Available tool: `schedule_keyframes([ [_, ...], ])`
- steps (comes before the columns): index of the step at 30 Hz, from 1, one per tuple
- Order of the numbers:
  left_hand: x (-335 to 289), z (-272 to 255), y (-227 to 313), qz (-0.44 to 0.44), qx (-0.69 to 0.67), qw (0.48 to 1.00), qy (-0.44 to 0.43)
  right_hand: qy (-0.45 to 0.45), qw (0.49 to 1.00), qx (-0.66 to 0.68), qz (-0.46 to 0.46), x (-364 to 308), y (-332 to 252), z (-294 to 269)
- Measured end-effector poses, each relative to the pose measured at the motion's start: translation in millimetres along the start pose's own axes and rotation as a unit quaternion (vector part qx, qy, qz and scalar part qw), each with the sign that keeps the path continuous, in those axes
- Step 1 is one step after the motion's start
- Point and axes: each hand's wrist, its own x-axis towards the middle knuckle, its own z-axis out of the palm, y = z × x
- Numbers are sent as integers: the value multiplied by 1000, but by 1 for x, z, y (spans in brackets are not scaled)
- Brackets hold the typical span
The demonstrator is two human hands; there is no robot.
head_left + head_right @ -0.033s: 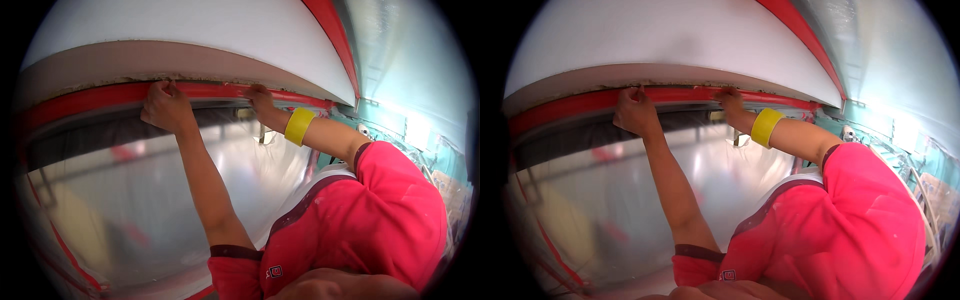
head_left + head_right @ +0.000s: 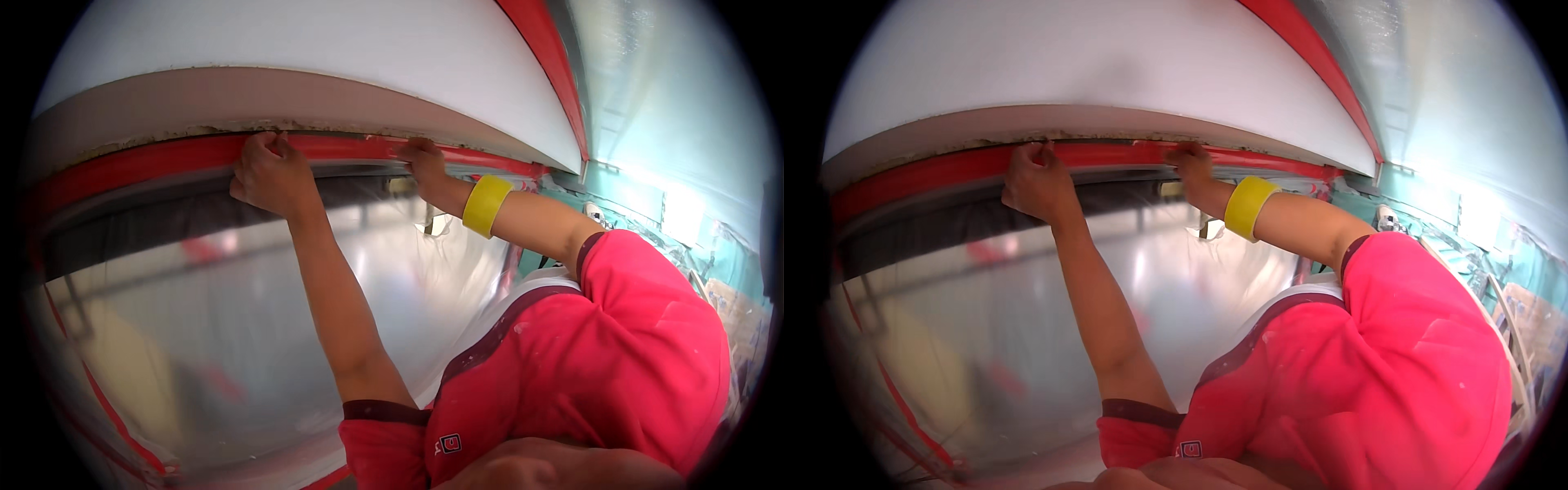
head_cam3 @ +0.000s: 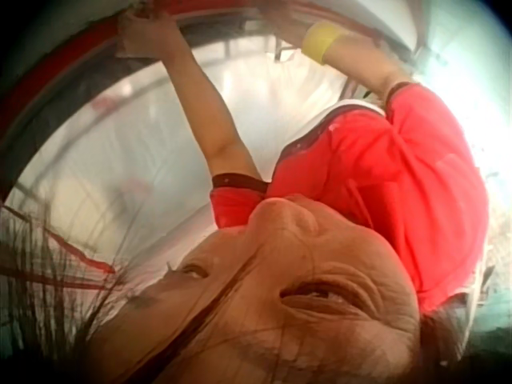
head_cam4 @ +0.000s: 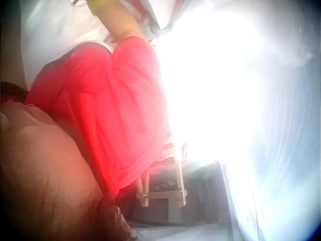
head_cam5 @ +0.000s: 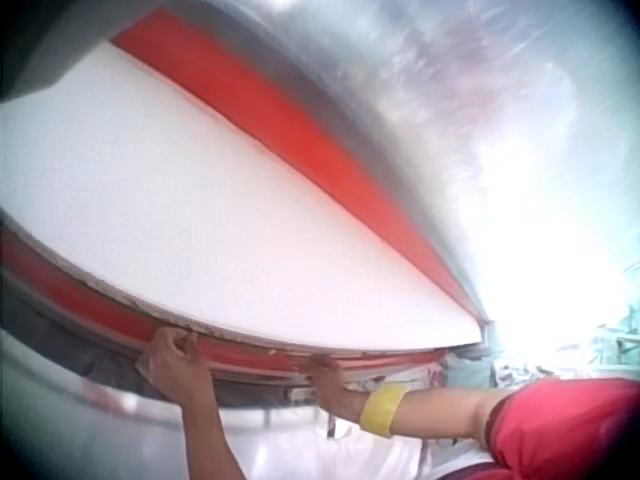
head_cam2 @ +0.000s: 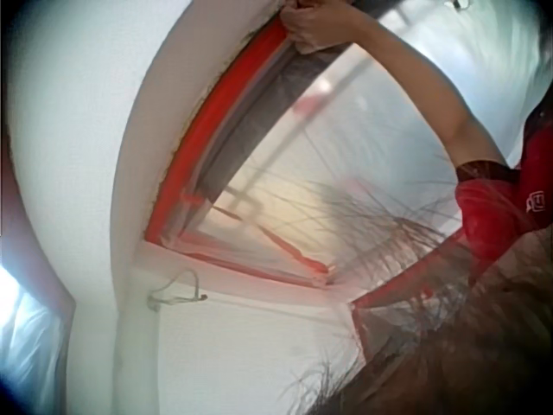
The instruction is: The person applies yellow masking tape along the edges of a ceiling or wall junction in a room covered with protective plastic sheeting. They repeatedly tear strips of tape and press them onto the surface to mask off areas.
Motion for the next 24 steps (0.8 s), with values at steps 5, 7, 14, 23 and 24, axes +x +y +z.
schedule_keyframes([
  [5,-4,15,-5,23,-6,999,33,18,1000,-17,-19,14,11,11],
  [7,-5,18,-9,33,-2,998,47,18,999,-21,-29,15,15,14],
  [14,-7,21,-12,47,-8,997,68,20,999,-30,-40,24,23,14],
  [23,-6,26,-9,48,0,997,65,67,991,-88,-75,25,23,20],
  [24,-7,28,-8,54,5,996,72,70,990,-90,-83,25,23,20],
])
